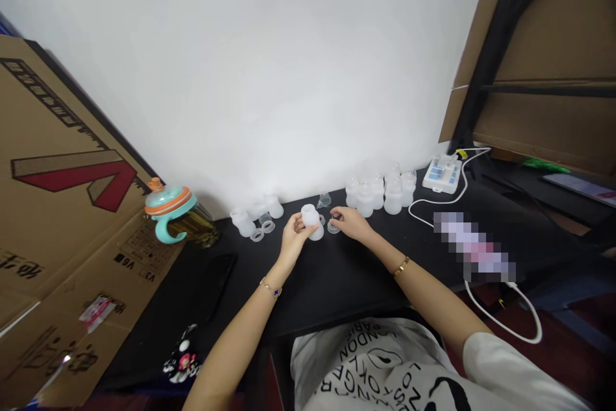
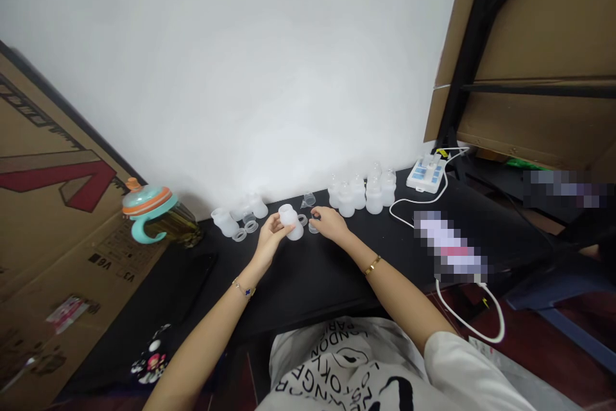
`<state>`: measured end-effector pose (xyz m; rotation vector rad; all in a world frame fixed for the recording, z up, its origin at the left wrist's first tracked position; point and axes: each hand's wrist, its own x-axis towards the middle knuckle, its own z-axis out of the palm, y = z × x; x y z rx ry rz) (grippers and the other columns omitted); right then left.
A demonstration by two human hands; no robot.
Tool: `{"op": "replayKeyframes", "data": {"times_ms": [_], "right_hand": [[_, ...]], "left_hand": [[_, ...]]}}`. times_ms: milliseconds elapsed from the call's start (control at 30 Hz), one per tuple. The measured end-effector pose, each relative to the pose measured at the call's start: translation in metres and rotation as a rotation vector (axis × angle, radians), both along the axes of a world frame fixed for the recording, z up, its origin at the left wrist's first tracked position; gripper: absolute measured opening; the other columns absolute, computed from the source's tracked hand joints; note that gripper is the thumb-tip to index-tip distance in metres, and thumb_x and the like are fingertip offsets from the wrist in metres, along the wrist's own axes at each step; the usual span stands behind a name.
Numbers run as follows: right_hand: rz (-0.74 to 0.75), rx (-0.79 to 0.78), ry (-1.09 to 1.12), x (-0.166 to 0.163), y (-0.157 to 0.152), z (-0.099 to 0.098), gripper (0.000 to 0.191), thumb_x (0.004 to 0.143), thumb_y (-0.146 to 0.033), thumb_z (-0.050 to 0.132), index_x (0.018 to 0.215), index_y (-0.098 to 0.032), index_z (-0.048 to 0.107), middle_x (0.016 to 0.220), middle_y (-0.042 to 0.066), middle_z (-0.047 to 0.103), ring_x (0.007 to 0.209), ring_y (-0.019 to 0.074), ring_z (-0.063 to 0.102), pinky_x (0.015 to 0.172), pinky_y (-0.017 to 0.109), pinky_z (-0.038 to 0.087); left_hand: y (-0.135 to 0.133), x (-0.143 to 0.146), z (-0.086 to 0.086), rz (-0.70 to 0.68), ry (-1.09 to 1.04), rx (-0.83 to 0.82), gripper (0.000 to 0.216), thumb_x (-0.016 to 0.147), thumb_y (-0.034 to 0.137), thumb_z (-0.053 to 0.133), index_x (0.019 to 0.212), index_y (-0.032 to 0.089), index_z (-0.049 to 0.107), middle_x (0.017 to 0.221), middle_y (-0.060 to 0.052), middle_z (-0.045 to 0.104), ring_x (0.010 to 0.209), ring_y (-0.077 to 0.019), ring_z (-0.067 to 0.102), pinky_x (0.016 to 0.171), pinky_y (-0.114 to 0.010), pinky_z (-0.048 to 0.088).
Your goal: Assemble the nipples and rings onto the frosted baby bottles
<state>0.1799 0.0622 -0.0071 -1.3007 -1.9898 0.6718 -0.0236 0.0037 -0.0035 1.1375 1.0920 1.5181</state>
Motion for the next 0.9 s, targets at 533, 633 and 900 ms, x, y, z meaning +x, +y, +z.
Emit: {"op": "replayKeyframes", "data": {"times_ms": [533,633,900], "right_hand": [[0.023,0.002,-0.053,0.001,0.004,-0.005,0.01,0.088,-0.021,0.071,0.095,-0.022,0.079,0.097,0.005,0.08,0.087,0.0216,0.071,0.079,0.03,0.05],[0.014,0.02,-0.029,0.0,0.003,-0.003,0.01,0.087,-0.022,0.071,0.093,-0.022,0.079,0.095,0.005,0.079,0.085,0.0219,0.07,0.078,0.03,0.05],[-0.047,0.0,0.357,0.0,0.0,0.01,0.012,0.082,-0.031,0.072,0.088,-0.021,0.074,0.088,0.004,0.076,0.084,0.0214,0.068,0.081,0.034,0.054]], "left_hand": [[0.009,-0.005,-0.015,0.034,0.136,-0.019,0.061,0.051,0.017,0.097,0.104,0.021,0.066,0.109,-0.009,0.076,0.103,-0.0258,0.071,0.093,-0.038,0.051],[0.009,-0.004,-0.014,0.053,0.142,-0.031,0.061,0.052,0.02,0.097,0.105,0.021,0.066,0.107,-0.009,0.076,0.103,-0.0261,0.071,0.094,-0.038,0.05],[0.007,-0.001,-0.011,0.045,0.125,-0.009,0.058,0.06,0.026,0.096,0.11,0.022,0.067,0.114,-0.01,0.076,0.108,-0.0264,0.071,0.098,-0.039,0.049]]}}
